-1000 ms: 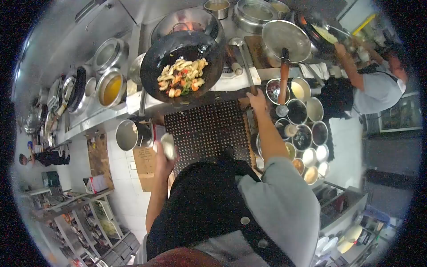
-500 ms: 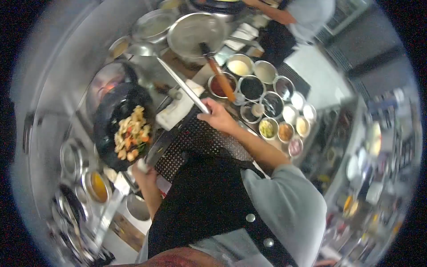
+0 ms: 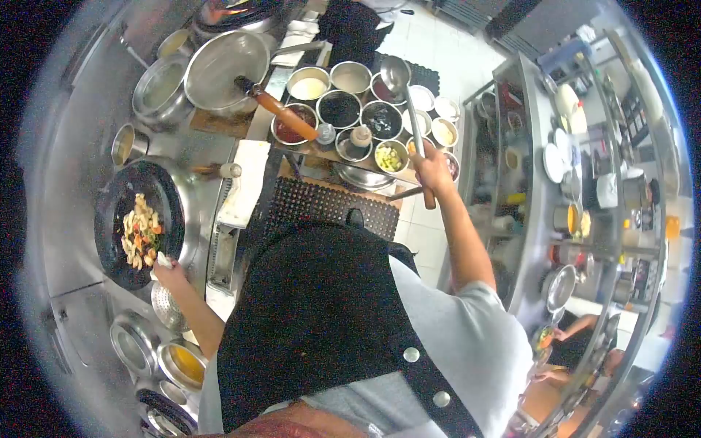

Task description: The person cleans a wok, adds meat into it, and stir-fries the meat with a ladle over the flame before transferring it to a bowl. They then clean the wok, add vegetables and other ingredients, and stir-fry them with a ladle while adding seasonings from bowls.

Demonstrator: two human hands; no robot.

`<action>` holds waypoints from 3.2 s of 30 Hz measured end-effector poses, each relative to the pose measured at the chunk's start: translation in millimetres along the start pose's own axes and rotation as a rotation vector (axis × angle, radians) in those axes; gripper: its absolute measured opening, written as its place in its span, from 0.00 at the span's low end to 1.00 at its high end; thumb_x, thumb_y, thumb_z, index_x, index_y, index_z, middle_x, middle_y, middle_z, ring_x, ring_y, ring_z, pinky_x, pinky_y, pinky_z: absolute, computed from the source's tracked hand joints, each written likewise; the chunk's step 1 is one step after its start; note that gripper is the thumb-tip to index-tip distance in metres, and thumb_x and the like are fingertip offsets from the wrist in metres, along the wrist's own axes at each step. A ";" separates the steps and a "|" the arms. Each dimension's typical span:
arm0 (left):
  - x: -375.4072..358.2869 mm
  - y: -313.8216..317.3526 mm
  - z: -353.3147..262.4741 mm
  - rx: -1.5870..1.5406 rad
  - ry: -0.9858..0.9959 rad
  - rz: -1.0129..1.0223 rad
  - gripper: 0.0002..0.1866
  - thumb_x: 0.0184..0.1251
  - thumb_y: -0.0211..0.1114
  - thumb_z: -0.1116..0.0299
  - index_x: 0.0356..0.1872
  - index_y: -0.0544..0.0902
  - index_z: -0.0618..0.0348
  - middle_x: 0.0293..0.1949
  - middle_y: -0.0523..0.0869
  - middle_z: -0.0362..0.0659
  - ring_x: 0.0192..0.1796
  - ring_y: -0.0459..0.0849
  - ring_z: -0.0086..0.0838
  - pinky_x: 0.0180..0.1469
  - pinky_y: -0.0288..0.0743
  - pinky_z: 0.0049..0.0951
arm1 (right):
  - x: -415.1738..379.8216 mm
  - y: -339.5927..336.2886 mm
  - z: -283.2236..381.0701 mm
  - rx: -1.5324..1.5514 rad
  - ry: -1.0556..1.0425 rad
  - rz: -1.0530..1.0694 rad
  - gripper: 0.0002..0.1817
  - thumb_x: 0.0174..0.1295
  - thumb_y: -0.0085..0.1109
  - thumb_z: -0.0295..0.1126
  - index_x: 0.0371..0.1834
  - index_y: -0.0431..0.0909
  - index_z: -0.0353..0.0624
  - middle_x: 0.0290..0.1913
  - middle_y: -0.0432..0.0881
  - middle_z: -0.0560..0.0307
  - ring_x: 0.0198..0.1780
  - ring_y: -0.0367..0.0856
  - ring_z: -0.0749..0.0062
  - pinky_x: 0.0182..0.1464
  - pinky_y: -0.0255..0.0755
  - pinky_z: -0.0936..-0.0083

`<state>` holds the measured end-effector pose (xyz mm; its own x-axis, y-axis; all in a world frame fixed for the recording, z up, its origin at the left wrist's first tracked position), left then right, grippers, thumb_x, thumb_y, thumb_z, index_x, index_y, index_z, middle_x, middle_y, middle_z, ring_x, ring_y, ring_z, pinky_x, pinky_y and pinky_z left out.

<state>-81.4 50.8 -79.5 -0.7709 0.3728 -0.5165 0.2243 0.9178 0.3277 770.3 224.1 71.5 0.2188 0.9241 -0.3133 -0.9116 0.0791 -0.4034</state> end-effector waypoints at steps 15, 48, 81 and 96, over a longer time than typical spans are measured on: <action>-189.2 32.6 155.0 0.216 -0.141 0.141 0.13 0.73 0.62 0.64 0.53 0.79 0.56 0.39 0.87 0.46 0.35 0.86 0.32 0.27 0.76 0.29 | 68.7 -40.9 -84.7 0.201 0.150 0.147 0.15 0.68 0.62 0.33 0.55 0.80 0.40 0.23 0.74 0.65 0.18 0.70 0.81 0.18 0.63 0.79; -238.6 25.9 156.7 0.296 -0.110 0.211 0.15 0.64 0.71 0.72 0.50 0.85 0.64 0.43 0.90 0.44 0.41 0.88 0.31 0.43 0.82 0.31 | -32.5 69.4 68.0 0.607 0.159 0.626 0.25 0.71 0.56 0.32 0.71 0.69 0.41 0.21 0.67 0.65 0.14 0.65 0.78 0.16 0.59 0.81; -81.0 -25.9 11.5 -0.217 0.015 -0.074 0.08 0.67 0.64 0.69 0.42 0.81 0.60 0.36 0.86 0.45 0.33 0.85 0.33 0.31 0.77 0.35 | -142.3 537.3 203.2 -0.932 -1.077 1.048 0.36 0.67 0.62 0.37 0.79 0.64 0.49 0.50 0.84 0.30 0.49 0.83 0.36 0.55 0.75 0.52; -229.7 -18.8 66.3 -0.290 -0.090 -0.264 0.06 0.67 0.62 0.67 0.36 0.80 0.57 0.28 0.83 0.41 0.25 0.80 0.30 0.22 0.70 0.31 | -89.9 429.5 62.4 -0.205 -0.696 1.198 0.33 0.69 0.64 0.30 0.78 0.66 0.42 0.60 0.84 0.43 0.55 0.81 0.74 0.58 0.75 0.75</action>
<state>131.0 -43.0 -19.5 -0.7211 0.1516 -0.6761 -0.1622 0.9117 0.3775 337.4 198.3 -19.9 -0.9167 0.3891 -0.0912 -0.3401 -0.8794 -0.3332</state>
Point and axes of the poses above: each hand's wrist, its own x-axis towards the middle knuckle, its own y-axis out of the palm, z = x × y, the point moved 8 cm from there along x, towards the middle knuckle
